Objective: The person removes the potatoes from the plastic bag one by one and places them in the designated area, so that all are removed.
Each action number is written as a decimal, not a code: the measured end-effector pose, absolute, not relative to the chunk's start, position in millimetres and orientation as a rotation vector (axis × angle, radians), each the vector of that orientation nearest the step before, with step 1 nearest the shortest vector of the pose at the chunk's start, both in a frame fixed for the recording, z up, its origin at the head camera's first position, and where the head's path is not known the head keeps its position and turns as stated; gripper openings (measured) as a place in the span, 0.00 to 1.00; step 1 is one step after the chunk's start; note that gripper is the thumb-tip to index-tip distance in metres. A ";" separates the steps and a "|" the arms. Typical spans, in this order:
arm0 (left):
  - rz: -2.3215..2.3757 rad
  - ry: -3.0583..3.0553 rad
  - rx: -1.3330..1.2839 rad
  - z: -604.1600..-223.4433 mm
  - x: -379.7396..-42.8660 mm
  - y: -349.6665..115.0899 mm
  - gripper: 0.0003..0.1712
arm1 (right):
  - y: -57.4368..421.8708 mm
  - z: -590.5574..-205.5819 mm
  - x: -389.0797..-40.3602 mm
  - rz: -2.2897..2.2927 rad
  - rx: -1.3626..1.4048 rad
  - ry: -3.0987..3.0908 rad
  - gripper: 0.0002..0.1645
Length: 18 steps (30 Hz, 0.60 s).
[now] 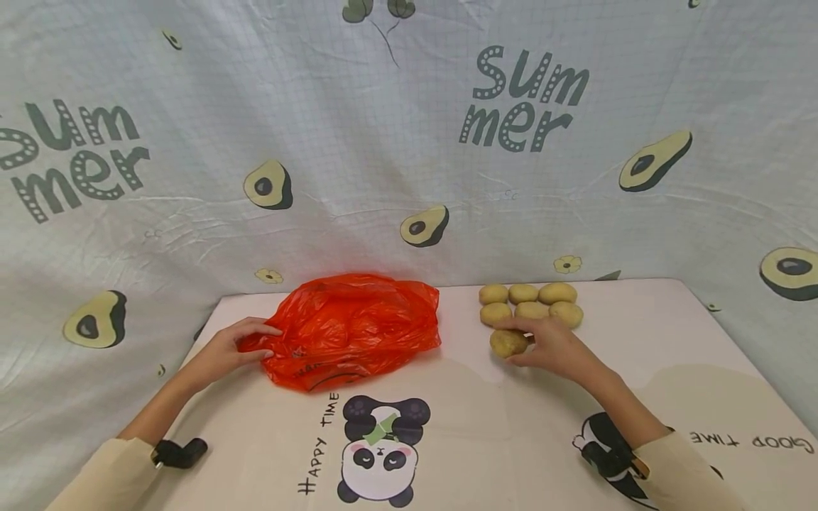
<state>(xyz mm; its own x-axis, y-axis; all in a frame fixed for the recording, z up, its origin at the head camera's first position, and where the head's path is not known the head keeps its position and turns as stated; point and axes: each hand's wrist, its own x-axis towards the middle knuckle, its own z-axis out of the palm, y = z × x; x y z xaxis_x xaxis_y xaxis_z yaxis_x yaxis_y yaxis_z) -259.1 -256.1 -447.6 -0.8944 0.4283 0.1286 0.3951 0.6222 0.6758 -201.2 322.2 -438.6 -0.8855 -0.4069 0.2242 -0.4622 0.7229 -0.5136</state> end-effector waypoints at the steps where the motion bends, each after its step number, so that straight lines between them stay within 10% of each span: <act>1: 1.148 2.787 0.709 -447.7 -259.4 -256.3 0.19 | 322.2 -439.1 -201.2 0.879 0.713 -2.829 0.35; 18: 1.119 2.800 0.689 -448.9 -262.0 -255.0 0.19 | 322.9 -448.1 -208.9 0.809 0.673 -2.801 0.34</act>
